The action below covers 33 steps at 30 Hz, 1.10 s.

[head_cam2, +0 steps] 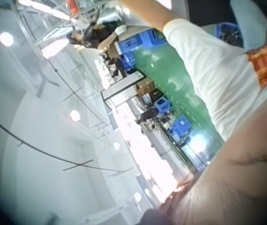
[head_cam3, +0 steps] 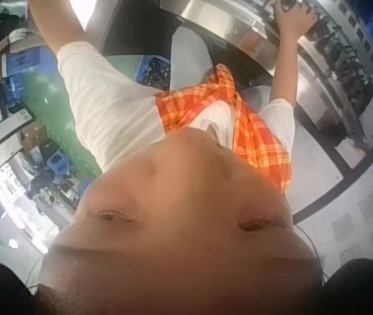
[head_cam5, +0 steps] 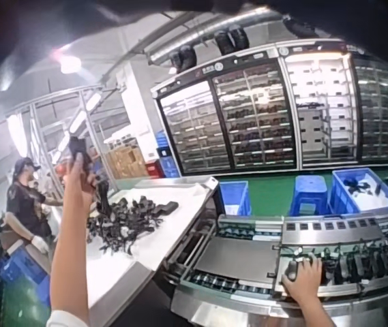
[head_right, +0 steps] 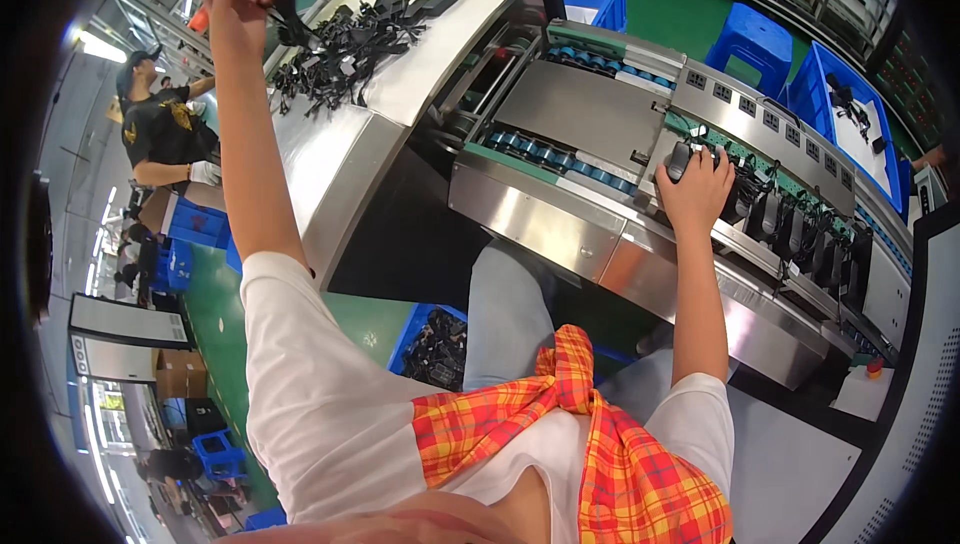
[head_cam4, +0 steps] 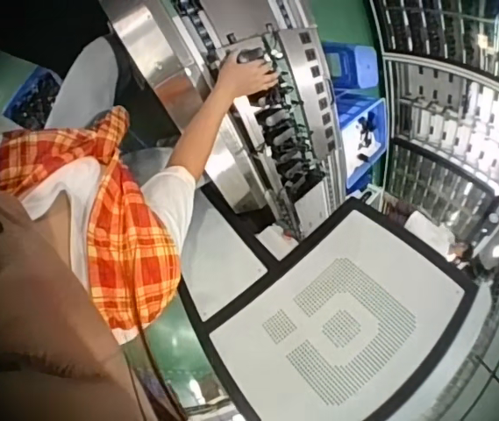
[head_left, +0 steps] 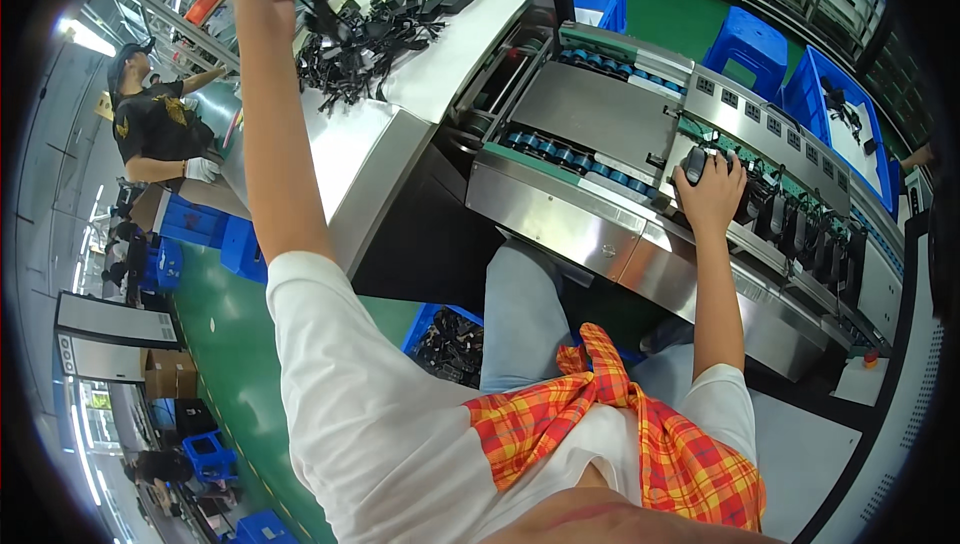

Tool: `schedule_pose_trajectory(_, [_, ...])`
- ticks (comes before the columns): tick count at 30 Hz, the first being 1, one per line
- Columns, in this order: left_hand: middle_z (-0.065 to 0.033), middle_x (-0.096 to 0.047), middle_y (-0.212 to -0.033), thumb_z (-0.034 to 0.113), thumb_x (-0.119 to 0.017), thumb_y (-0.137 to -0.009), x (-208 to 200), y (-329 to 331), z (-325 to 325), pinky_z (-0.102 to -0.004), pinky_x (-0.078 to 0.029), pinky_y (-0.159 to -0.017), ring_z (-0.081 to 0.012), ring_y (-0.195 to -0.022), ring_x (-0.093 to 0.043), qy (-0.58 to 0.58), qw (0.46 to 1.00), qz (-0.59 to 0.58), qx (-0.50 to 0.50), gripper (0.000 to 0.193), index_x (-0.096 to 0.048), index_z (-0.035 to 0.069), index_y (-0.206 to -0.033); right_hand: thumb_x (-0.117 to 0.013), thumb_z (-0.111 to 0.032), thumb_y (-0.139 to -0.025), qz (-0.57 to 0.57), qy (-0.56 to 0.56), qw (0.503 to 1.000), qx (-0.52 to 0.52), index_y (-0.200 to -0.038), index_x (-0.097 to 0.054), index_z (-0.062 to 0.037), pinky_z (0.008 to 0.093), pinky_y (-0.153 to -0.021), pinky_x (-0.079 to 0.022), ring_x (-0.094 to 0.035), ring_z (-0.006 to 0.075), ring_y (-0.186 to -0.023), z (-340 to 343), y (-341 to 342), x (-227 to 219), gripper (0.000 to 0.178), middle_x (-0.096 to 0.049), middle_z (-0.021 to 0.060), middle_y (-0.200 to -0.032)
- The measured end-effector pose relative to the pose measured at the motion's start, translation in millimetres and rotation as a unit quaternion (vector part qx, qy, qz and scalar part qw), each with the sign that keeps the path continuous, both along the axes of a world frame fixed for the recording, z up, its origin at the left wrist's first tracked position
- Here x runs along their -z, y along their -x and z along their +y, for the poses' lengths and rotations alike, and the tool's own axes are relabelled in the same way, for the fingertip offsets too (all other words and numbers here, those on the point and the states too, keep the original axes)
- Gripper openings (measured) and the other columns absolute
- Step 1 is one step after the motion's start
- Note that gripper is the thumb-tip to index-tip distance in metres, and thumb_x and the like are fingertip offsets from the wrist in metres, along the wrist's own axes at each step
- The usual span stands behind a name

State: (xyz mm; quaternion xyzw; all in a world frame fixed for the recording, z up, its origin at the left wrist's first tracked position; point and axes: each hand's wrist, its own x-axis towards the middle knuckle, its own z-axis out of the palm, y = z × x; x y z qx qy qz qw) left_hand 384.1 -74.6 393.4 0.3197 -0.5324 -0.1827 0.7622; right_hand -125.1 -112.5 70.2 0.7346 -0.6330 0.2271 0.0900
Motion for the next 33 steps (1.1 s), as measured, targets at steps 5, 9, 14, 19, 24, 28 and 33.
schedule_pose_trajectory(5, [-0.0017, -0.048, -0.079, 0.042, -0.061, -0.081, 78, 164, 68, -0.0225, -0.038, -0.051, -0.0091, -0.057, -0.043, -0.213, 0.97, -0.103, 0.063, 0.059, -0.039, 0.006, -0.123, -0.061, -0.036, -0.077, -0.033, 0.098, 0.995, 0.007, -0.111, -0.057, 0.0034, 0.0455, -0.105, -0.024, -0.038, 0.0342, -0.121, -2, 25, 17, 0.052, -0.055, 0.0162, -0.117])
schedule_pose_trajectory(9, [0.002, -0.041, -0.067, 0.045, -0.062, -0.079, 182, 248, 129, -0.0211, -0.029, -0.048, -0.0058, -0.054, -0.036, -0.381, 0.885, 0.072, 0.258, 0.074, -0.03, 0.006, -0.134, -0.054, -0.019, -0.088, -0.396, 0.041, 0.903, -0.162, -0.114, -0.056, -0.0004, 0.037, -0.094, -0.037, -0.052, 0.0282, -0.105, 69, 3, 4, 0.033, -0.058, 0.0164, -0.111])
schedule_pose_trajectory(14, [-0.0089, -0.05, -0.1, 0.023, -0.057, -0.088, 308, 366, 167, -0.0265, -0.043, -0.075, -0.0152, -0.089, -0.052, -0.386, 0.886, 0.007, 0.256, 0.05, -0.033, 0.007, -0.129, -0.044, -0.032, -0.094, -0.675, -0.182, 0.693, -0.174, -0.119, -0.051, -0.002, 0.0303, -0.085, -0.044, -0.058, 0.0205, -0.092, 186, 1, -1, 0.04, -0.059, 0.0105, -0.108])
schedule_pose_trajectory(19, [-0.0125, -0.045, -0.115, 0.022, -0.057, -0.088, 355, 417, 179, -0.0299, -0.038, -0.091, -0.0194, -0.106, -0.046, -0.379, 0.848, -0.099, 0.357, 0.051, -0.032, 0.005, -0.129, -0.047, -0.03, -0.092, -0.867, -0.271, 0.418, 0.02, -0.118, -0.048, -0.0043, 0.0326, -0.08, -0.047, -0.06, 0.0214, -0.086, 194, 38, 17, 0.037, -0.059, 0.0097, -0.1])
schedule_pose_trajectory(24, [-0.0123, -0.046, -0.114, 0.023, -0.055, -0.089, 354, 416, 164, -0.0308, -0.039, -0.089, -0.0194, -0.102, -0.047, -0.36, 0.838, -0.126, 0.389, 0.052, -0.03, 0.002, -0.129, -0.05, -0.023, -0.09, -0.829, -0.166, 0.53, -0.067, -0.113, -0.047, -0.006, 0.0308, -0.068, -0.049, -0.059, 0.0182, -0.078, 157, 78, 11, 0.029, -0.059, 0.0113, -0.095])
schedule_pose_trajectory(28, [-0.0114, -0.049, -0.111, 0.025, -0.053, -0.09, 368, 406, 159, -0.0294, -0.041, -0.084, -0.0164, -0.096, -0.049, -0.356, 0.855, 0.019, 0.378, 0.05, -0.03, 0.0, -0.128, -0.049, -0.018, -0.088, -0.844, -0.019, 0.528, -0.095, -0.11, -0.045, -0.0049, 0.0254, -0.05, -0.044, -0.055, 0.0156, -0.066, 99, 121, -47, 0.026, -0.056, 0.0117, -0.089])
schedule_pose_trajectory(33, [-0.0107, -0.053, -0.107, 0.029, -0.052, -0.091, 371, 393, 155, -0.0266, -0.041, -0.077, -0.0124, -0.081, -0.048, -0.408, 0.823, 0.086, 0.386, 0.047, -0.032, 0.002, -0.124, -0.049, -0.015, -0.087, -0.817, -0.031, 0.549, -0.175, -0.106, -0.044, 0.0022, 0.0274, -0.057, -0.046, -0.055, 0.0215, -0.07, -38, 173, -71, 0.027, -0.052, 0.0132, -0.088])
